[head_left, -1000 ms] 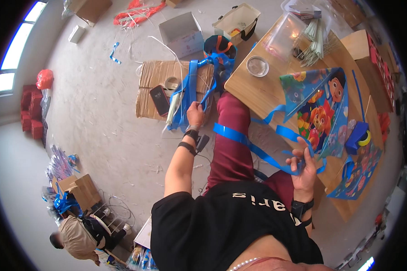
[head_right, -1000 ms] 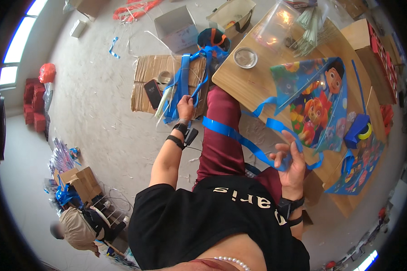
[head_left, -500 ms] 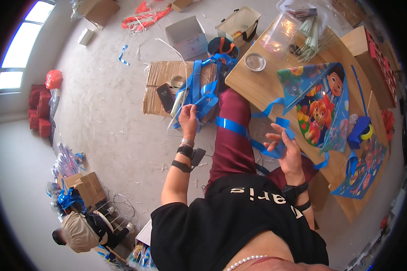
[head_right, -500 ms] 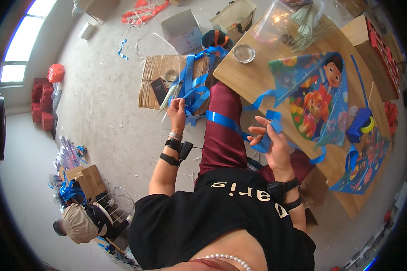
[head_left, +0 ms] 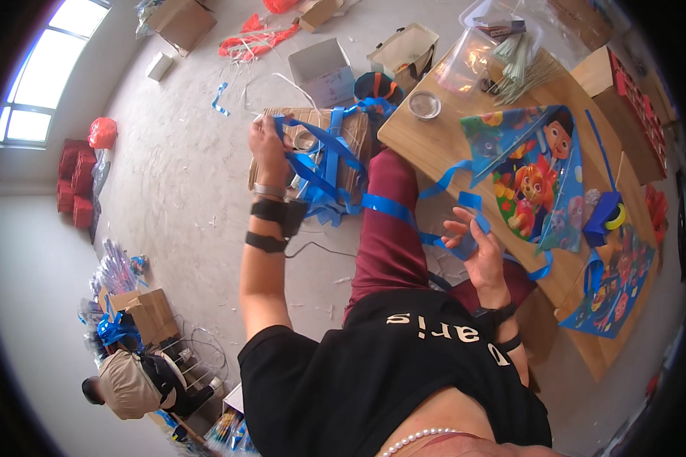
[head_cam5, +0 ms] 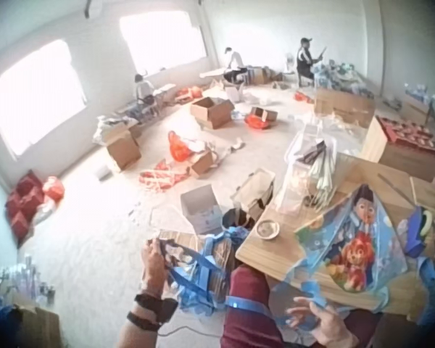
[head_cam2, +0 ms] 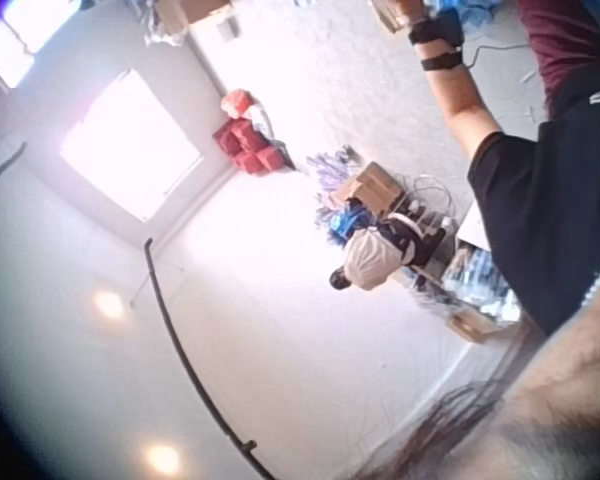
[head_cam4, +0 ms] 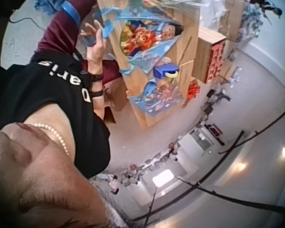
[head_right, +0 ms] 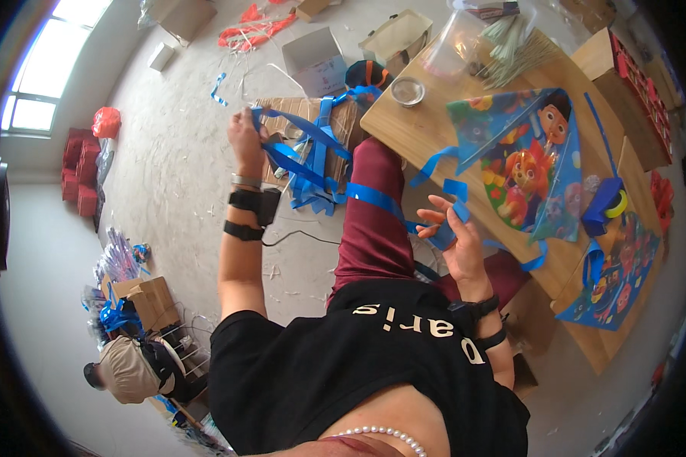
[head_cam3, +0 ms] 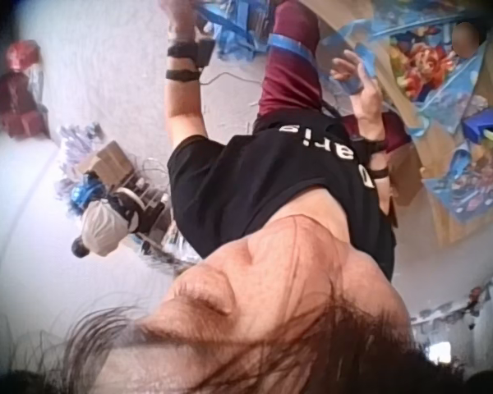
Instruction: Assembling character-printed kites by attaching blue ribbons to the sheets.
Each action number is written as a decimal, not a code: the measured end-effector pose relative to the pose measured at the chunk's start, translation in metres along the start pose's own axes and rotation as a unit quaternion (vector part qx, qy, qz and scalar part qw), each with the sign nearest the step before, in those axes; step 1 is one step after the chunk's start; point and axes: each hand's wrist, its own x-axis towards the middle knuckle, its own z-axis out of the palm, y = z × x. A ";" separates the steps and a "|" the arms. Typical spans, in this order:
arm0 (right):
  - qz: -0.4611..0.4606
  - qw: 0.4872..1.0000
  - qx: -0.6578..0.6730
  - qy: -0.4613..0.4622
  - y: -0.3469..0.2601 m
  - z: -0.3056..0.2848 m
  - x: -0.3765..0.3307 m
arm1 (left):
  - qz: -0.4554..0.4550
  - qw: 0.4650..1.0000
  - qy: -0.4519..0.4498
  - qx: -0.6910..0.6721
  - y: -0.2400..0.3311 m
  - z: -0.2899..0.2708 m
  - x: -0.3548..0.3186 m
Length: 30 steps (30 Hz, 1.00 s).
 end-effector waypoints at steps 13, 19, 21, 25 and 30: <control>0.009 0.999 0.014 0.035 0.008 -0.007 0.000 | -0.034 0.996 -0.079 -0.027 0.089 -0.033 0.064; 0.004 0.999 0.012 0.036 0.011 -0.008 0.008 | -0.146 0.937 -0.040 0.315 -0.016 -0.103 0.074; 0.009 0.999 0.010 0.040 0.010 -0.008 0.010 | -0.067 0.848 -0.052 0.523 -0.057 -0.126 0.070; 0.021 1.000 0.006 0.021 0.012 -0.001 0.017 | -0.027 0.768 -0.020 0.639 -0.117 -0.185 0.060; 0.038 0.998 0.005 0.053 0.011 -0.008 0.025 | -0.012 0.597 -0.123 0.793 -0.104 -0.110 0.062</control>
